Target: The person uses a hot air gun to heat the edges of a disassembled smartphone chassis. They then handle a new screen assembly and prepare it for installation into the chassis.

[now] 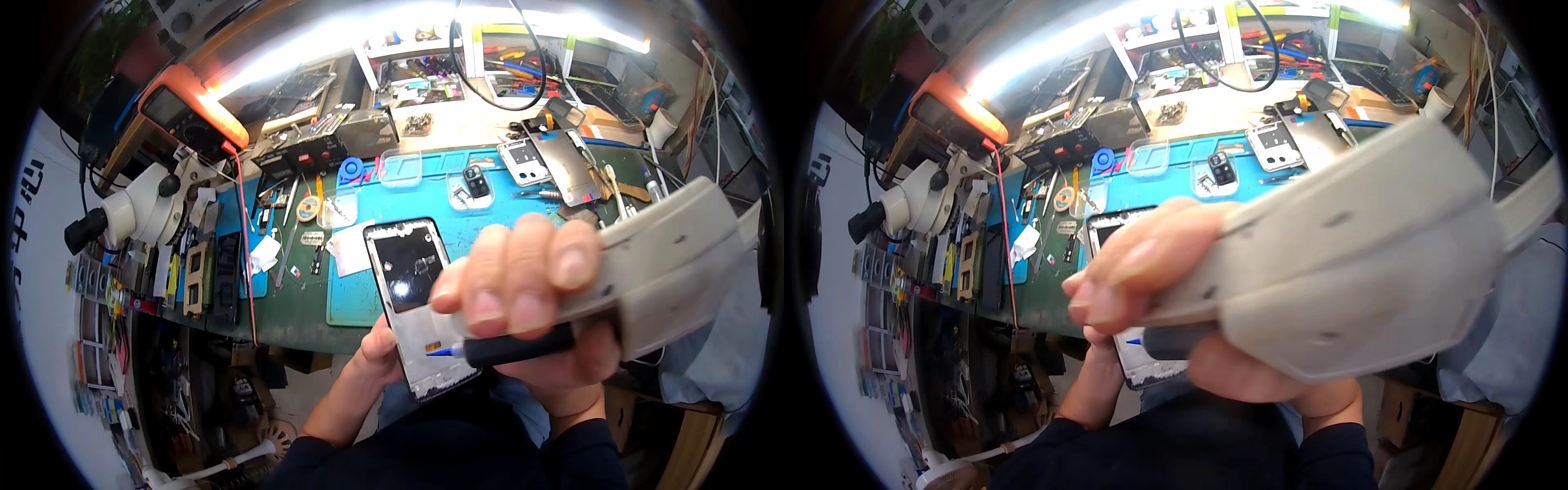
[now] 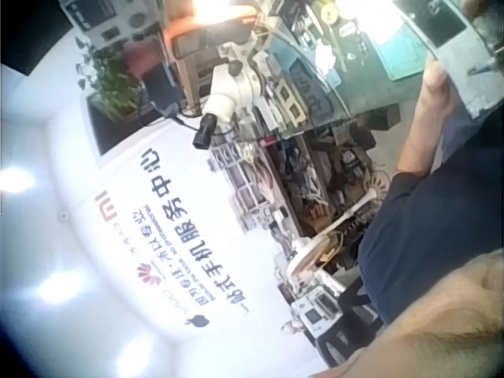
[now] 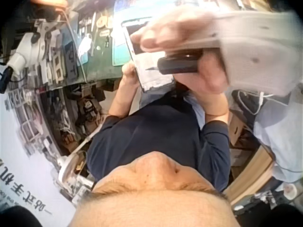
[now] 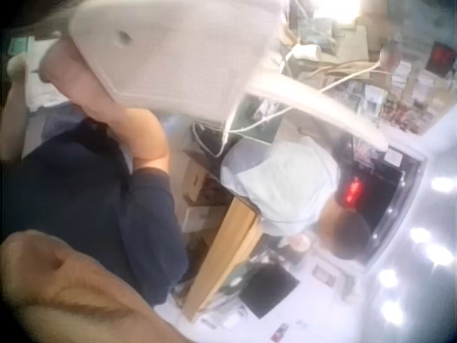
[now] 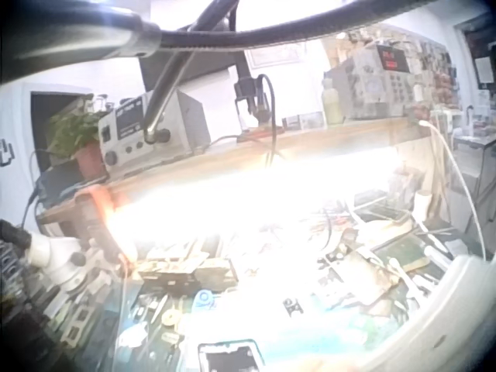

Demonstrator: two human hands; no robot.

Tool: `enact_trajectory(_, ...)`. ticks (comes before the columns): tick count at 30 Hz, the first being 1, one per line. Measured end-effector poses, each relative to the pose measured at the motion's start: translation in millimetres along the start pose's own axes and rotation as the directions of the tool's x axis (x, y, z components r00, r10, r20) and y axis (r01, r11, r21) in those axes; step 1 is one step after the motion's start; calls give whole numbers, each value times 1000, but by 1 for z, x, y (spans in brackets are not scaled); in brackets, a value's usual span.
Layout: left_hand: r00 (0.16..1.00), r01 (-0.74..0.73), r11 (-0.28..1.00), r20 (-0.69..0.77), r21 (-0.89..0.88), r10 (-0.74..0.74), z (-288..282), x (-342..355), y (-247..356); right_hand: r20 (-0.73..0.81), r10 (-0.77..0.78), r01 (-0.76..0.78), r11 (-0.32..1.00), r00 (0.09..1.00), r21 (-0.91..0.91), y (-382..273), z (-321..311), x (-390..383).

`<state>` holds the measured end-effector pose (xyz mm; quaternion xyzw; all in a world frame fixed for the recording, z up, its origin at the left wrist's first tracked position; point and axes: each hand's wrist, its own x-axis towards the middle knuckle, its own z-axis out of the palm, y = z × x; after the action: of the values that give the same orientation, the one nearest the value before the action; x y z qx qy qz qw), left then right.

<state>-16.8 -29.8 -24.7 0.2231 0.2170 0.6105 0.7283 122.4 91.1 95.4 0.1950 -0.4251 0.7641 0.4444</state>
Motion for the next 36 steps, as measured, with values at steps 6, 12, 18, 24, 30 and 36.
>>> enact_trajectory(6,975,-214,972,-44,96,219,19,10,8,-106,-74,70,997,992,-42,3,13,-24)
enact_trajectory(12,954,-299,951,-3,85,300,21,17,6,-31,-245,241,965,969,-105,12,13,-43)
enact_trajectory(18,950,-309,946,-7,98,311,19,16,4,-29,-244,240,965,969,-104,18,11,-49)
enact_trajectory(24,952,-302,946,-18,115,306,19,15,5,-19,-220,218,972,975,-88,21,9,-48)
enact_trajectory(30,952,-302,947,-17,113,305,17,14,4,-55,-168,162,983,984,-90,21,12,-49)
enact_trajectory(36,953,-298,948,-22,110,302,19,15,4,-80,-143,134,985,986,-111,19,14,-49)
